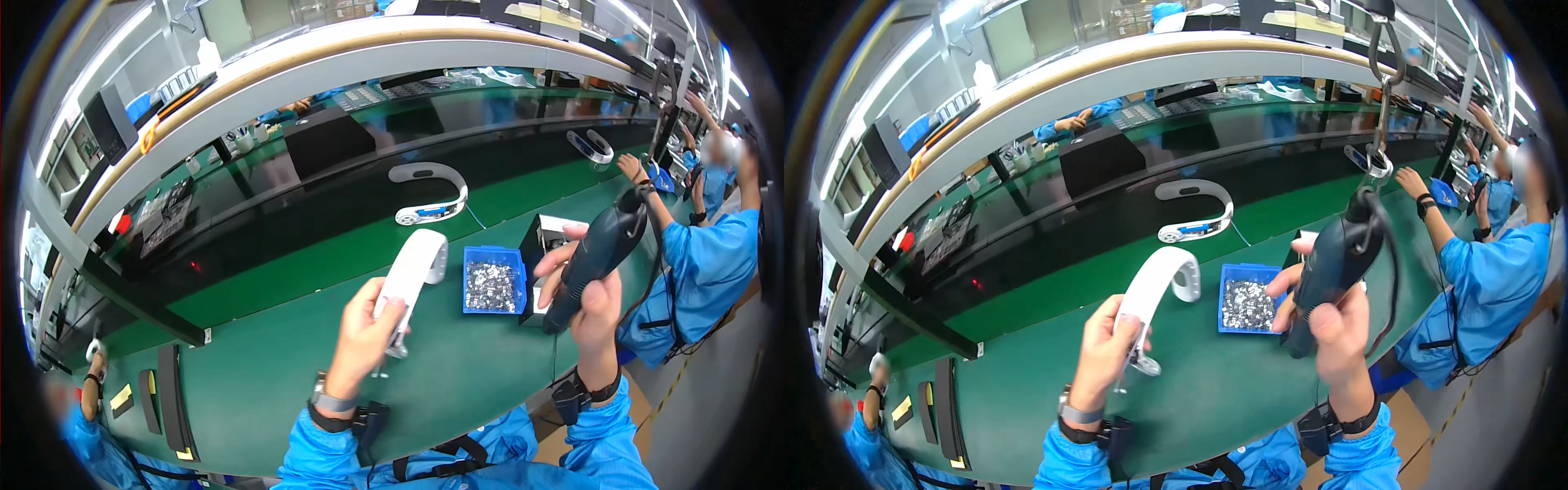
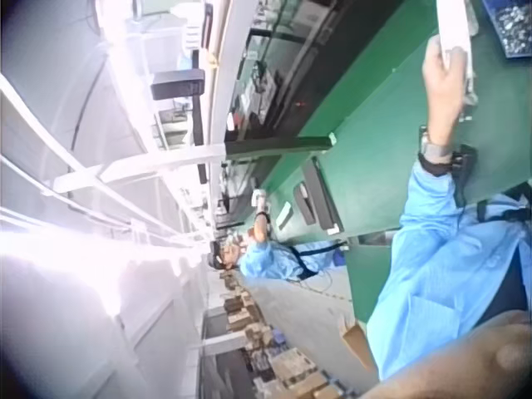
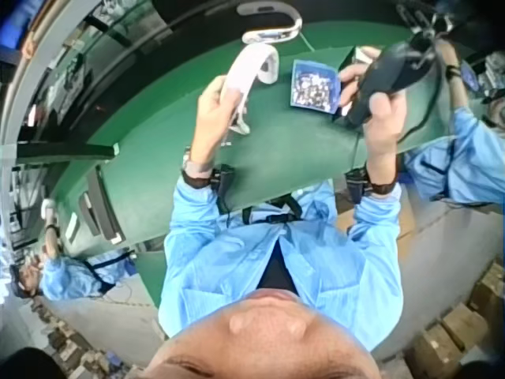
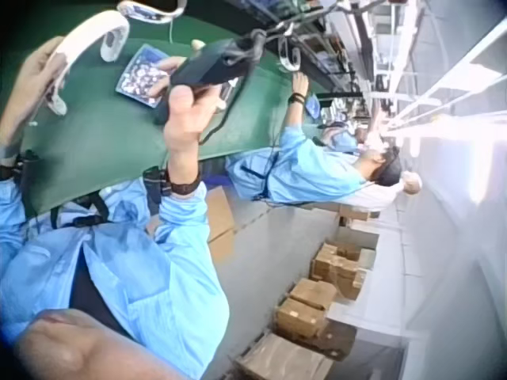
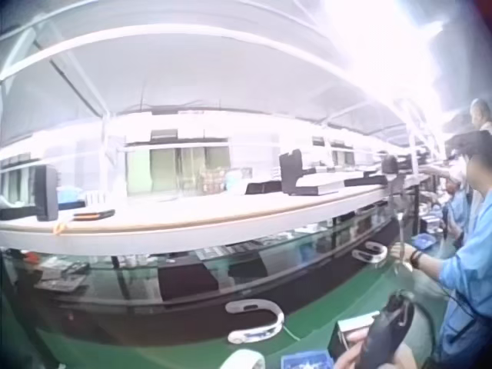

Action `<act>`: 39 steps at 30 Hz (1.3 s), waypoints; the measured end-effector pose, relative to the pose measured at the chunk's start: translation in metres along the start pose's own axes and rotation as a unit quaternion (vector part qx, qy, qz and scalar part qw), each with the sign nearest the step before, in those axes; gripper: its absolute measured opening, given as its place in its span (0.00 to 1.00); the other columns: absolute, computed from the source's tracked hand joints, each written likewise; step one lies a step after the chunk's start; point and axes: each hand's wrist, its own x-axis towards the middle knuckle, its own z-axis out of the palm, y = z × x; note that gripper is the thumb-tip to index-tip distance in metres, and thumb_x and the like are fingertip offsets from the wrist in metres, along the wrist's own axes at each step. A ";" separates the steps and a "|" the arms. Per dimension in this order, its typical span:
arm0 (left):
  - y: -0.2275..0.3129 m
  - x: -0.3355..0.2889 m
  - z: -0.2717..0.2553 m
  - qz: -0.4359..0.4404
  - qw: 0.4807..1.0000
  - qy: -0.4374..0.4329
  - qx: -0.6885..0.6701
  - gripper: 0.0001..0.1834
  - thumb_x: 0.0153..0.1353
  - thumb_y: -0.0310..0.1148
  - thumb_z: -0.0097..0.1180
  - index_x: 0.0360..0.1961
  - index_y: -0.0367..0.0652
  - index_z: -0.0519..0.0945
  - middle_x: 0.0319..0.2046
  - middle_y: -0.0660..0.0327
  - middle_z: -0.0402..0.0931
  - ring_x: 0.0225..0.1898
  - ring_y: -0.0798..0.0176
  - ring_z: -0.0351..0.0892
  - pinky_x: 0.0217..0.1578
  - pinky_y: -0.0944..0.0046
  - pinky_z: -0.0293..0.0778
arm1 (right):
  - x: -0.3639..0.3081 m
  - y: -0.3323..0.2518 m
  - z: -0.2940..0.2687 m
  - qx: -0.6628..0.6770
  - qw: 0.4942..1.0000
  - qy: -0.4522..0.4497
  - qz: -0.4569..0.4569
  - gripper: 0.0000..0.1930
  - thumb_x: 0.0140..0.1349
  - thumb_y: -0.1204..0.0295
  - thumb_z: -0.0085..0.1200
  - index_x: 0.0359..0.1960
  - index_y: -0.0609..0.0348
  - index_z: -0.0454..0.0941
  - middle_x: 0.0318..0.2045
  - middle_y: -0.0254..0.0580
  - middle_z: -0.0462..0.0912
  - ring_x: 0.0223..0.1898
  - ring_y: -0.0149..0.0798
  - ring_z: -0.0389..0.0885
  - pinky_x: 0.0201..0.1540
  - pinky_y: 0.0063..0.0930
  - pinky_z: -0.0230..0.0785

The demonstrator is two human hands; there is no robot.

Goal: Assembling small components onto white plastic headset straps using hand tools on a manufacturing line.

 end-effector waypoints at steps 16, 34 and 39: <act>-0.105 0.067 -0.245 0.059 0.716 0.186 0.670 0.14 0.51 0.18 0.56 0.40 0.43 0.81 0.43 0.50 0.81 0.50 0.45 0.76 0.55 0.48 0.67 | -0.084 0.057 -0.001 -0.149 0.983 0.070 0.080 0.31 0.58 0.78 0.55 0.66 0.61 0.64 0.54 0.48 0.78 0.55 0.42 0.78 0.57 0.37 0.71; -0.135 0.014 -0.094 -0.011 0.990 0.086 -0.114 0.13 0.65 0.28 0.53 0.50 0.36 0.75 0.33 0.57 0.79 0.31 0.64 0.80 0.35 0.65 0.80 | -0.038 0.148 0.037 -0.518 0.849 -0.094 0.054 0.07 0.53 0.69 0.63 0.33 0.54 0.83 0.30 0.42 0.84 0.35 0.51 0.83 0.39 0.44 0.76; -0.141 0.009 -0.094 -0.005 0.994 0.059 -0.093 0.12 0.65 0.27 0.52 0.49 0.36 0.76 0.32 0.58 0.80 0.30 0.66 0.80 0.35 0.66 0.80 | -0.026 0.163 0.043 -0.544 0.814 -0.150 0.138 0.15 0.50 0.68 0.67 0.41 0.52 0.83 0.37 0.44 0.85 0.41 0.51 0.85 0.43 0.44 0.77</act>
